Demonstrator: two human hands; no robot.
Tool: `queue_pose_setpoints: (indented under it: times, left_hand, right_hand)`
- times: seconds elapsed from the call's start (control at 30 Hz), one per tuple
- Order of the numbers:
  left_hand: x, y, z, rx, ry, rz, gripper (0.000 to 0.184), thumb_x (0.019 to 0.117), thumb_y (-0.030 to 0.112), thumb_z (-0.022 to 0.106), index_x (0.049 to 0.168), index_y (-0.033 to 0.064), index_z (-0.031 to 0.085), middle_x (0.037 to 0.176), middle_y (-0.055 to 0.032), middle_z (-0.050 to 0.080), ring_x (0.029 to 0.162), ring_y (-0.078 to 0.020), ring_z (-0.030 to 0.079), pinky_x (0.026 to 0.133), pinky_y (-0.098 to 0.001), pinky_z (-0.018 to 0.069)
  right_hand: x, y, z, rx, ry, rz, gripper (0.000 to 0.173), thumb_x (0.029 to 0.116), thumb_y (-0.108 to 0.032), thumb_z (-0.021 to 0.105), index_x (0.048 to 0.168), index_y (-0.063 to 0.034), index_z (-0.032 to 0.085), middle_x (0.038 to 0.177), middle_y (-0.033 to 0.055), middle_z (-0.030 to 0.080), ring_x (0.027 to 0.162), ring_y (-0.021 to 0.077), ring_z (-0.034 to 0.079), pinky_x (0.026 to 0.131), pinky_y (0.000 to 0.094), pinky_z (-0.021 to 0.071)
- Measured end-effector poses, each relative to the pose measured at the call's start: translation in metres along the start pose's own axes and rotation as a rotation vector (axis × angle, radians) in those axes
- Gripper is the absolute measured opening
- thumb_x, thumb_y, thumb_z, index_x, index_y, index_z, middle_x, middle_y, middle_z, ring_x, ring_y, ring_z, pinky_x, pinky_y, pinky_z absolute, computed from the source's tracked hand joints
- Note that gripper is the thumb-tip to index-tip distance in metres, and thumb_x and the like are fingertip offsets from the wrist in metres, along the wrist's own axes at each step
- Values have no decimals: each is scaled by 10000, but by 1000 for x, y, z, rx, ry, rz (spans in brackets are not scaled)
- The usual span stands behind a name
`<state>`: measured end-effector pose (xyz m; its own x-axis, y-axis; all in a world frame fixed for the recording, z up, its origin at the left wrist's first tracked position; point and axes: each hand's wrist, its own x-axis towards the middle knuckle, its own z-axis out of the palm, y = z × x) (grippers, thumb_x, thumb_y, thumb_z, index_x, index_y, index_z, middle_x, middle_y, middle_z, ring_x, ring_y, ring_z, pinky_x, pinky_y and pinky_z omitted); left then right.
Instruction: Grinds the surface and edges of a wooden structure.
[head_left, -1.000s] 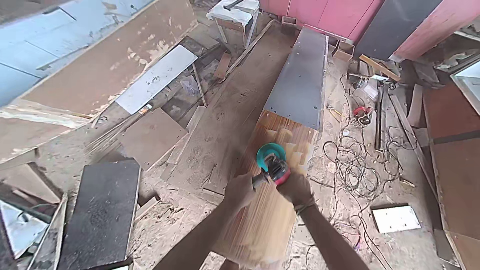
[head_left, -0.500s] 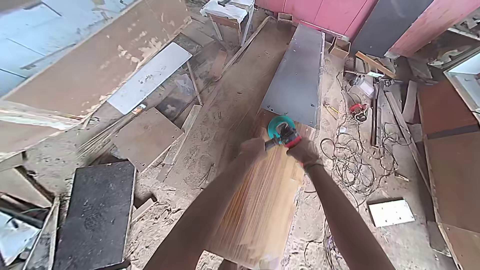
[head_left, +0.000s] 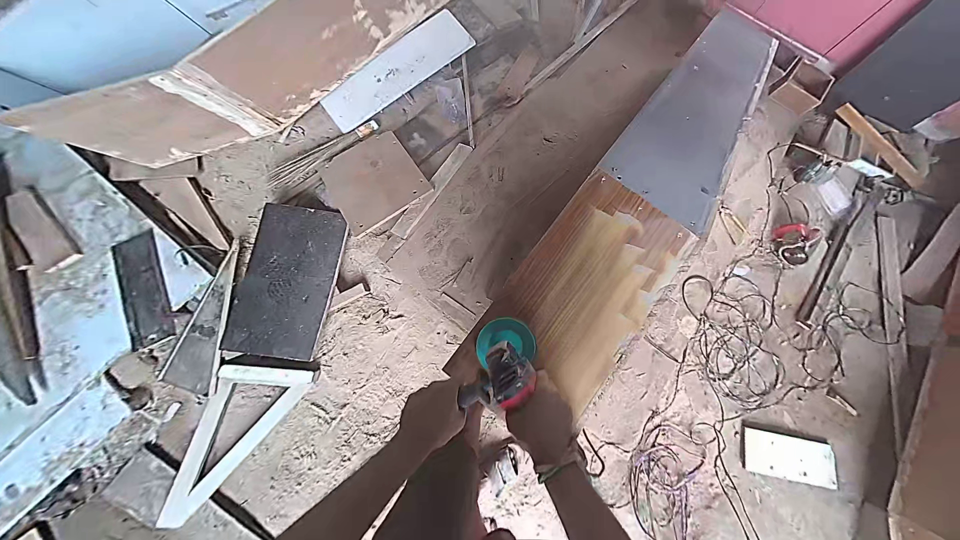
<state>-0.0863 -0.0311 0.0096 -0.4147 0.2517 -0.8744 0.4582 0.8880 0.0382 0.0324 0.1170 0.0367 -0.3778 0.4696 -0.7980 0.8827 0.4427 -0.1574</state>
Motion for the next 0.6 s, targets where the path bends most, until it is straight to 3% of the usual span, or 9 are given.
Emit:
queue_pose_setpoints:
  times: [0.07, 0.2, 0.33, 0.4, 0.5, 0.6]
  left_hand:
    - [18, 18, -40, 3, 25, 23, 432, 902, 372, 655, 1274, 153, 645, 1142, -151, 738, 1062, -367, 720, 830, -615, 569]
    - [58, 68, -132, 15, 108, 157, 416, 902, 322, 667, 1260, 113, 631, 1181, -176, 701, 1094, -392, 690, 830, -633, 557]
    - [89, 127, -215, 66, 165, 271, 404, 903, 310, 675, 1234, 82, 641, 1203, -187, 692, 1134, -396, 674, 850, -645, 542]
    - [108, 154, -242, 80, 211, 335, 327, 902, 318, 683, 1153, 109, 683, 1139, -152, 710, 1081, -366, 692, 813, -632, 553]
    - [126, 192, -273, 115, 300, 392, 258, 861, 347, 729, 985, 123, 700, 950, -127, 712, 895, -341, 709, 667, -586, 551]
    - [137, 217, -296, 189, 327, 391, 277, 842, 377, 712, 962, 129, 689, 969, -123, 708, 910, -334, 712, 669, -579, 557]
  right_hand:
    - [19, -13, -36, 17, 40, 14, 672, 774, -453, 768, 1310, -82, 607, 1144, 134, 731, 1045, 308, 729, 865, 541, 598]
    - [66, -35, -125, -1, 159, 58, 692, 769, -428, 776, 1336, -81, 584, 1135, 145, 736, 1033, 329, 733, 851, 575, 589]
    - [109, -39, -202, 23, 276, 121, 645, 750, -406, 804, 1281, -83, 634, 1128, 162, 736, 1075, 352, 715, 878, 601, 566]
    - [128, -32, -230, 54, 339, 144, 626, 745, -402, 818, 1252, -72, 658, 1138, 170, 734, 1095, 353, 708, 911, 606, 555]
    - [155, -19, -265, 89, 437, 157, 614, 724, -412, 876, 1174, -35, 697, 1106, 206, 732, 1089, 392, 696, 936, 642, 527]
    - [174, -11, -285, 43, 502, 190, 668, 679, -505, 876, 1128, -37, 714, 1093, 223, 731, 1085, 414, 694, 909, 671, 521]
